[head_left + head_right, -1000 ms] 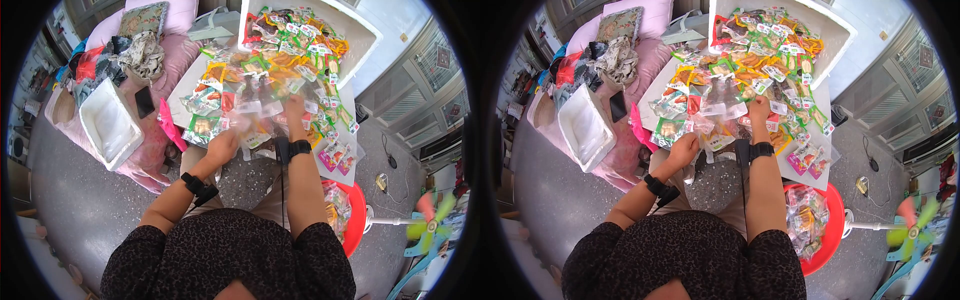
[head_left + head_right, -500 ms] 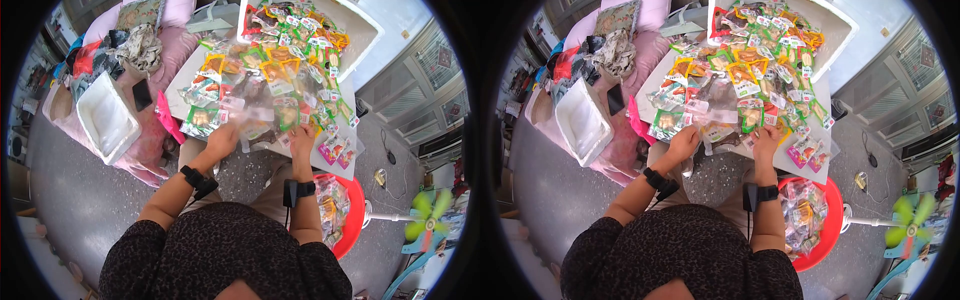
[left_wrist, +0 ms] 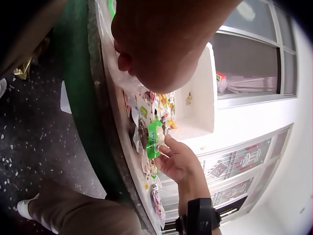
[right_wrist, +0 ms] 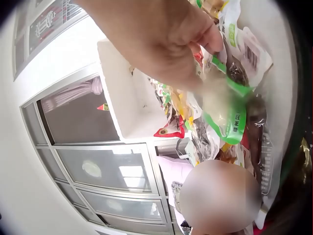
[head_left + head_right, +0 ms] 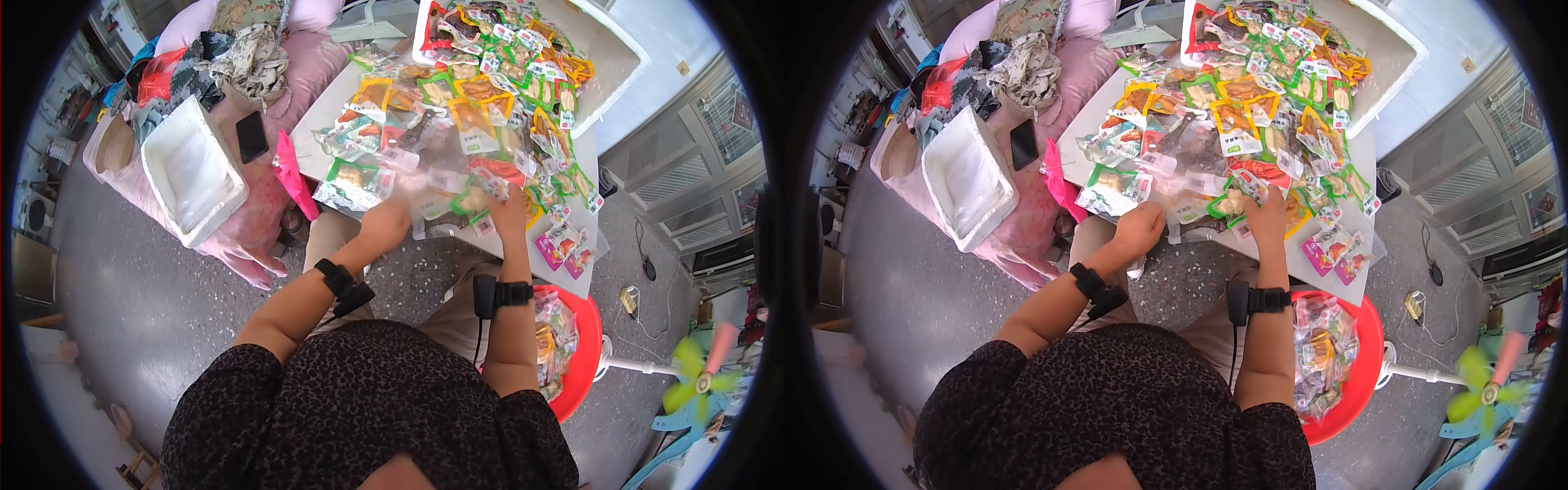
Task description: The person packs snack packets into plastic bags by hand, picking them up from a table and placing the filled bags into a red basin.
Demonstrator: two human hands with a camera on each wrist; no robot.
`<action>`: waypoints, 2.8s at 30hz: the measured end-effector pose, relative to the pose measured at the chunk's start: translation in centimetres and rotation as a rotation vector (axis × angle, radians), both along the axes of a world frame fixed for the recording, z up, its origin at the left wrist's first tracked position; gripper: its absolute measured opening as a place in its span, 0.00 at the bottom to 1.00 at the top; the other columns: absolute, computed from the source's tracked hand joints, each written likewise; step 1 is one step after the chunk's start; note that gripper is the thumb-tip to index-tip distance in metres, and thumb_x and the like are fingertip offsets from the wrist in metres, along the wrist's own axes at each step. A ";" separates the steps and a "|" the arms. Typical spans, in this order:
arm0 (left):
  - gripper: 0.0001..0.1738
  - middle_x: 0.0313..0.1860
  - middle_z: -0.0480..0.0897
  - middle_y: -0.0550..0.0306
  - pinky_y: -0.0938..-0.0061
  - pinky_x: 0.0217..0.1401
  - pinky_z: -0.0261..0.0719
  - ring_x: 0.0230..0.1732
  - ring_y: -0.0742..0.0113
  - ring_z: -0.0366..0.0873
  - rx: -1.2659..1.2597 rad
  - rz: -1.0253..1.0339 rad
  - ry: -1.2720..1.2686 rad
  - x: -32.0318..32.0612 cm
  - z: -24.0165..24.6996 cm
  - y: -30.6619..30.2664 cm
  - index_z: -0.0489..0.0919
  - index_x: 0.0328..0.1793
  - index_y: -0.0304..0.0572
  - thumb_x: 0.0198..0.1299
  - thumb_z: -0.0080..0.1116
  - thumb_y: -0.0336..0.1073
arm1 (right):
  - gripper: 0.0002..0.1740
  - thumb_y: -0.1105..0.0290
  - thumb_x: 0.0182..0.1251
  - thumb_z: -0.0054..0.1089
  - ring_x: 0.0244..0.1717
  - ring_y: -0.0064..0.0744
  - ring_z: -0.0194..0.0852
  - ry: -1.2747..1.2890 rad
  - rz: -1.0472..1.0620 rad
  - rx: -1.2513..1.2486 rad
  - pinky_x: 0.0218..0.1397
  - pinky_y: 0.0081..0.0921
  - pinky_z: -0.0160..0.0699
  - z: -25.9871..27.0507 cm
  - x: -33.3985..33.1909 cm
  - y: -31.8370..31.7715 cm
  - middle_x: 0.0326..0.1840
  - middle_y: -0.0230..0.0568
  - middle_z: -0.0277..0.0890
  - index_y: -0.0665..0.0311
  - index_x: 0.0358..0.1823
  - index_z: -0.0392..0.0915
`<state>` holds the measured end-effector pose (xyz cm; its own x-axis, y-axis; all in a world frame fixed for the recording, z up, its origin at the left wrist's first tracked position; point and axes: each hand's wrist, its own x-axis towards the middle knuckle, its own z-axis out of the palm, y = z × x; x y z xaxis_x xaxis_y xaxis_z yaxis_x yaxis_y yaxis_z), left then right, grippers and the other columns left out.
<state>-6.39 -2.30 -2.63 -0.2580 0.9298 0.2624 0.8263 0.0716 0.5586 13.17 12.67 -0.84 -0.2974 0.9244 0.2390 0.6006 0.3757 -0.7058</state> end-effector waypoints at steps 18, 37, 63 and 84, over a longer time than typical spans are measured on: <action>0.08 0.25 0.72 0.45 0.62 0.32 0.68 0.30 0.48 0.70 0.105 0.023 -0.091 -0.2 1.5 0.5 0.69 0.29 0.39 0.51 0.43 0.36 | 0.17 0.78 0.48 0.52 0.30 0.32 0.71 0.905 0.110 -0.899 0.26 0.27 0.74 -1.6 0.7 1.2 0.32 0.40 0.69 0.70 0.43 0.64; 0.07 0.25 0.72 0.41 0.63 0.31 0.67 0.29 0.45 0.70 0.150 0.122 -0.216 -1.4 3.7 0.7 0.69 0.31 0.37 0.51 0.43 0.33 | 0.17 0.83 0.54 0.41 0.43 0.37 0.69 1.578 0.207 -1.034 0.42 0.35 0.75 0.6 -5.7 -6.2 0.45 0.42 0.67 0.65 0.47 0.62; 0.07 0.21 0.72 0.52 0.65 0.20 0.71 0.21 0.55 0.73 0.145 -0.058 0.342 1.1 6.5 0.5 0.68 0.26 0.41 0.42 0.49 0.34 | 0.19 0.80 0.54 0.43 0.40 0.32 0.70 1.199 0.369 -1.177 0.36 0.28 0.75 1.2 -8.7 -9.6 0.43 0.38 0.67 0.59 0.49 0.60; 0.06 0.18 0.69 0.53 0.66 0.20 0.69 0.19 0.55 0.71 0.363 -0.104 0.281 1.6 5.5 -1.2 0.67 0.22 0.42 0.42 0.50 0.33 | 0.19 0.74 0.55 0.44 0.32 0.25 0.69 0.567 0.474 -0.879 0.26 0.19 0.71 -0.6 -8.8 -7.5 0.35 0.37 0.68 0.61 0.50 0.60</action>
